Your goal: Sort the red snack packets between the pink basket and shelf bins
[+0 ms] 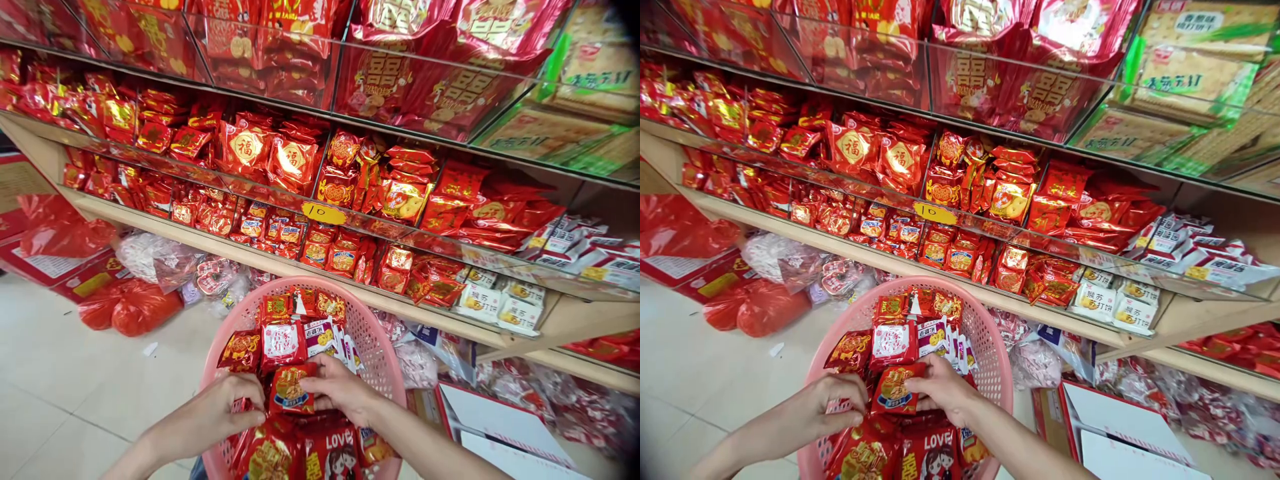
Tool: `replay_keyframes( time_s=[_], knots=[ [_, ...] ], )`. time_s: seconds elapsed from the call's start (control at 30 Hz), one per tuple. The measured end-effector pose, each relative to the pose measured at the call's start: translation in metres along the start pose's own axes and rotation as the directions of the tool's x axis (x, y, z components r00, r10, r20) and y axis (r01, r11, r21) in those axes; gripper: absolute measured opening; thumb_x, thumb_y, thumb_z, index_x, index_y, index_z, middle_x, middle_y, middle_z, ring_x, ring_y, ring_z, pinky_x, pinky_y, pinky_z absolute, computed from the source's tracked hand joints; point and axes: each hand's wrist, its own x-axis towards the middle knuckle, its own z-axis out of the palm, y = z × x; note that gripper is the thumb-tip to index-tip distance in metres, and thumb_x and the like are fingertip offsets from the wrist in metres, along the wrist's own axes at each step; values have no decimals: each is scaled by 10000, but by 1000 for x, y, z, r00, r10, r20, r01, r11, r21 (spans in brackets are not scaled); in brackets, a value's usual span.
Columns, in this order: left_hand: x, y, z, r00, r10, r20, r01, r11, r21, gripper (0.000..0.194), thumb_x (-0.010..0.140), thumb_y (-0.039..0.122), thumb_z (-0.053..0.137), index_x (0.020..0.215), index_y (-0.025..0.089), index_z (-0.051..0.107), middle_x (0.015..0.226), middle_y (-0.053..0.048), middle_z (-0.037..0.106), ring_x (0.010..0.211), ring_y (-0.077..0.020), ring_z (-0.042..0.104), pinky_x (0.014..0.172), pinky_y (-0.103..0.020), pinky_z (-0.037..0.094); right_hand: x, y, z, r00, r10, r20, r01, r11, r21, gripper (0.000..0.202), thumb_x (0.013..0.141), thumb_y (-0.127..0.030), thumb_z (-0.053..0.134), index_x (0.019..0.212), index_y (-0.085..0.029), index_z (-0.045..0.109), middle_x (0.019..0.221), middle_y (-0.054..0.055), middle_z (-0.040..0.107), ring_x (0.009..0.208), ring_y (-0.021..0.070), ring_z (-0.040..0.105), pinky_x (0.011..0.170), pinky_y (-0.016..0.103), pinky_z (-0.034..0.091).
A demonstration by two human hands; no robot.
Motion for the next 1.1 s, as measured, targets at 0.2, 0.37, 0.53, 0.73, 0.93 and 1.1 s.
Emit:
replay_keyframes(
  time_s=[0.2, 0.37, 0.53, 0.73, 0.93, 1.1],
  knots=[
    [1, -3, 0, 1000, -8, 6, 8, 1000, -10, 178, 866, 379, 545, 851, 231, 643, 965, 15, 647, 912, -156, 571, 850, -258, 406, -3, 1, -10, 1000, -10, -10, 9, 997, -71, 528, 515, -385, 812, 899, -199, 501, 800, -30, 629, 697, 111, 619, 605, 250, 484],
    [1, -3, -1, 1000, 9, 10, -9, 1000, 1, 178, 860, 376, 547, 838, 226, 639, 960, 7, 647, 920, -168, 566, 852, -274, 400, -2, 4, -8, 999, -35, -23, 32, 993, -113, 494, 531, -366, 799, 880, -210, 486, 799, -42, 598, 701, 115, 603, 613, 267, 489],
    [0, -4, 1, 1000, 24, -7, -24, 1000, -13, 178, 865, 373, 539, 811, 220, 613, 921, 14, 637, 866, -156, 572, 806, -263, 411, -8, -2, -9, 996, -88, -1, 87, 985, -152, 472, 560, -379, 792, 887, -217, 492, 791, -48, 588, 699, 113, 589, 607, 257, 468],
    [-1, -8, 3, 999, 43, -18, -44, 999, -18, 150, 870, 342, 547, 783, 223, 577, 905, 24, 621, 846, -142, 563, 788, -249, 406, -23, -11, -16, 992, -121, 30, 124, 977, -173, 433, 602, -376, 776, 871, -215, 478, 819, -43, 576, 687, 103, 562, 604, 254, 447],
    [-5, -5, 2, 998, 59, -14, -59, 998, -16, 171, 897, 342, 493, 823, 223, 590, 935, 10, 624, 870, -152, 562, 806, -263, 416, -50, -18, -11, 970, -245, -1, 237, 940, -247, 453, 715, -361, 703, 1090, -275, 463, 1015, -4, 581, 805, 138, 576, 776, 322, 458],
    [-7, -2, -1, 998, 53, -17, -54, 998, -37, 213, 929, 330, 434, 865, 219, 605, 911, 6, 630, 839, -140, 567, 775, -240, 436, -62, 1, 11, 952, -281, 120, 303, 923, -237, 484, 732, -364, 680, 1183, -296, 518, 1221, 30, 596, 1123, 235, 542, 985, 400, 390]
  ],
)
